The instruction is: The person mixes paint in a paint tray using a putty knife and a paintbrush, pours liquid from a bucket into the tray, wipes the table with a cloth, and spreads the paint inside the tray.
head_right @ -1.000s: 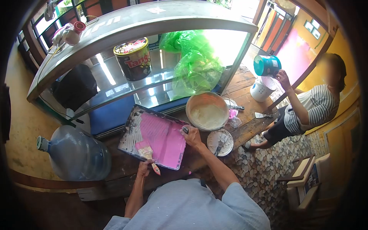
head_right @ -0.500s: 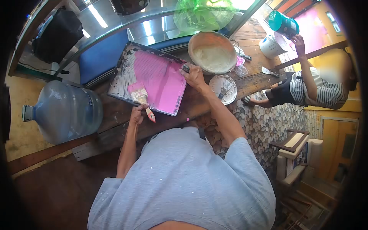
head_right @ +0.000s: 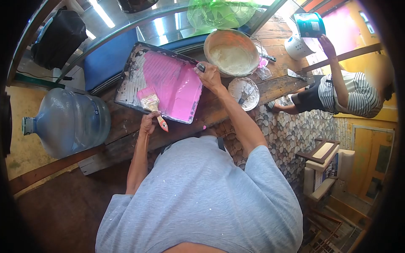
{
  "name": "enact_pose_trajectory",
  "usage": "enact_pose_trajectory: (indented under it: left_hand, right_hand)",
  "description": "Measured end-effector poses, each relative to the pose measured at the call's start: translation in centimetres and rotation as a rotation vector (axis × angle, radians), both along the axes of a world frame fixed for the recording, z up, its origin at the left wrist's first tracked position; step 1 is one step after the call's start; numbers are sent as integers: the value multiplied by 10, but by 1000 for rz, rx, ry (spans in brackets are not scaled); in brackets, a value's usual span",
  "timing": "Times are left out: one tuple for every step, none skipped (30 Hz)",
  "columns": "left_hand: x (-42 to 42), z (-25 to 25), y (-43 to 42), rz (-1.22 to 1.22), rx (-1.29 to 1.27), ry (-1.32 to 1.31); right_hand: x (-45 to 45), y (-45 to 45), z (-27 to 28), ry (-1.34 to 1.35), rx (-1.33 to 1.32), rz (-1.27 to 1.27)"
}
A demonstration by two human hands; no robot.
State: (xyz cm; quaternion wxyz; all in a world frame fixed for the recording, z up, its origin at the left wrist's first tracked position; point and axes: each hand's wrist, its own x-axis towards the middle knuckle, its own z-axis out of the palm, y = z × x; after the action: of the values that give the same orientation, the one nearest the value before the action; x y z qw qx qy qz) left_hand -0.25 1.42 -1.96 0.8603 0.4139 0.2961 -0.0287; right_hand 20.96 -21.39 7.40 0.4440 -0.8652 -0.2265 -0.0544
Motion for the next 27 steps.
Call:
enact_pose_trajectory:
  left_hand:
    - [0,0,0,3,4,-5]
    - [1,-1,0,2,4,-10]
    - [0,-4,1,-6,-7,13]
    - [0,-10,3,-26,-22,28]
    - [-5,-25,6,-24,17,15]
    - [-3,-22,4,-18,16,50]
    - [-2,-24,7,-60,-1,62]
    - [-2,-18,3,-28,3,16]
    - [-2,-9,1,-23,35,29]
    - [-2,-3,0,-11,70,45]
    - [-1,-4,-2,-15,68,49]
    - [-1,-5,-2,-12,66,35]
    - [-1,-6,-1,-3,65,23]
    - [-4,-14,4,-37,40,13]
    - [-6,-8,2,-25,37,34]
    - [-5,-2,-2,-12,36,53]
    - [-5,-5,-2,-6,35,51]
    - [-5,-10,-1,-2,33,48]
    - [-5,-12,-1,4,22,22]
    - [-5,-12,1,-8,8,17]
    - [-6,-10,0,4,9,11]
    - [-5,-8,-2,14,6,4]
    - [-5,-8,-2,20,4,6]
    - [-4,-8,-2,24,-2,0]
    - [-4,-9,-2,27,-7,-5]
    - [-5,-9,-3,29,-8,-3]
    - [-6,-9,-3,32,-18,-4]
  right_hand:
    - [-2,1,0,0,-3,-3]
    - [-6,1,-1,84,-27,37]
    - [-10,0,0,166,-54,69]
    - [-13,-2,2,99,-31,51]
    - [-12,-3,4,26,-15,25]
    - [-7,-6,-5,-14,4,14]
    - [-7,-7,-1,43,36,-15]
    - [-7,-9,-2,34,26,-44]
    - [-6,-9,-3,20,47,-24]
    - [-7,-10,-4,10,71,5]
    - [-10,-11,-6,-23,-2,12]
    - [-14,-12,-3,-14,-2,15]
    - [-17,-13,2,50,-9,27]
    - [-20,-12,4,118,-14,45]
    - [-19,-10,2,92,76,3]
    - [-18,-8,7,59,125,-13]
    - [-13,-9,5,11,115,-23]
    - [-11,-10,3,-38,105,-35]
    - [-13,-12,1,-29,113,-21]
    - [-13,-14,-1,-20,53,-30]
    - [-14,-14,-1,-14,-11,-41]
    - [-16,-14,-2,-13,-12,-33]
    - [-20,-15,-3,25,-15,3]
    - [-23,-16,-3,64,-18,37]
    - [-23,-15,-2,66,-20,40]
    - [-21,-14,0,96,49,11]
    - [-20,-13,1,125,119,-19]
